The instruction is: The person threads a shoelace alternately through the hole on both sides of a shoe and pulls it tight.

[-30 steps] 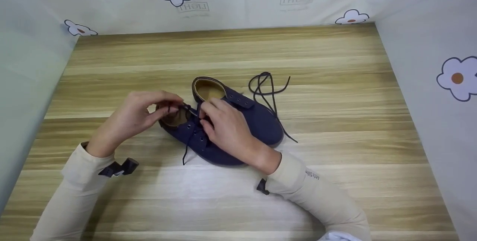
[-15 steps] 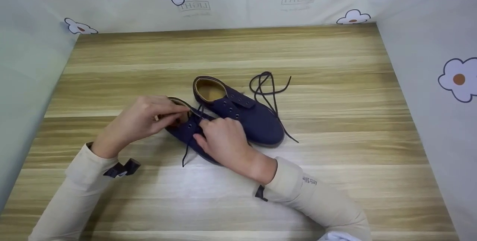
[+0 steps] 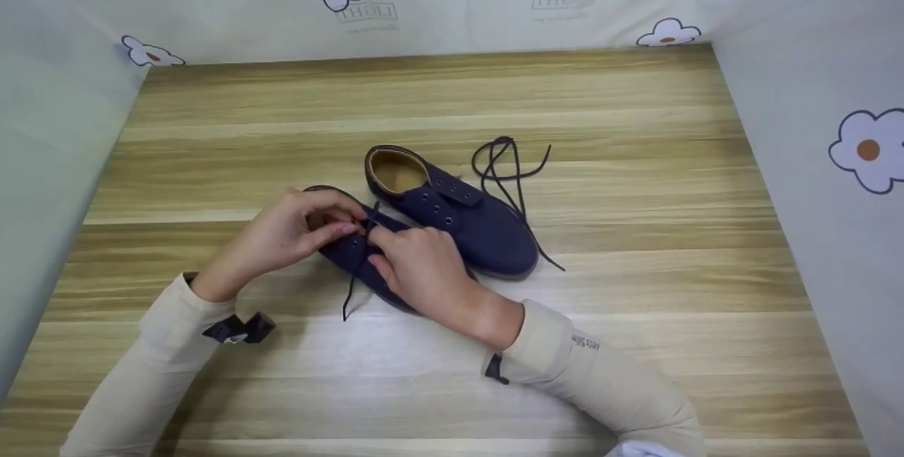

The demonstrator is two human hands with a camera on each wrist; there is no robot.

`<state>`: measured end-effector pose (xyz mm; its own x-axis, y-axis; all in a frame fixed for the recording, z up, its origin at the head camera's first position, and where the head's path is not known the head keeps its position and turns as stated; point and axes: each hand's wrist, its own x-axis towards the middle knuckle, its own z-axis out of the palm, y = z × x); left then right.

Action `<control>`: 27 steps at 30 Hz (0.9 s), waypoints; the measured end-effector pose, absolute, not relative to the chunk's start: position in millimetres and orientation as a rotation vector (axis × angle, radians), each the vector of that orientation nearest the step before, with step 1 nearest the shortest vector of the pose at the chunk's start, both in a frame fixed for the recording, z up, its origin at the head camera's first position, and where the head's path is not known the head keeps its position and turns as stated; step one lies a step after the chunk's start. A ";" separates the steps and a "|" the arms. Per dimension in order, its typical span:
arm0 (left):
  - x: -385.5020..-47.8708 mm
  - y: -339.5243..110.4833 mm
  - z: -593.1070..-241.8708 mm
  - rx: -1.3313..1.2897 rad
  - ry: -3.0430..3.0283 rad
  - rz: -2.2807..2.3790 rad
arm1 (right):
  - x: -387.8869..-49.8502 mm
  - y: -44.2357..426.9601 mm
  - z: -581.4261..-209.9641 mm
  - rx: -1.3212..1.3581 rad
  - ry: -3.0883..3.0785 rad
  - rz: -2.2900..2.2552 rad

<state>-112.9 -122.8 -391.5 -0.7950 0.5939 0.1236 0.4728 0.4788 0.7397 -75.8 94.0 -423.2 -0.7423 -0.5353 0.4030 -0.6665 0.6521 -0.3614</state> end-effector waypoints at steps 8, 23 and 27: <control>-115.3 -123.5 -393.2 0.658 2.397 1.334 | -75.9 93.7 -422.9 0.980 -2.607 0.727; -118.8 -118.5 -388.0 0.508 2.432 1.138 | -74.7 92.6 -423.2 0.985 -2.609 0.691; -118.6 -115.8 -388.0 0.418 2.406 1.230 | -75.1 93.0 -422.6 0.981 -2.620 0.690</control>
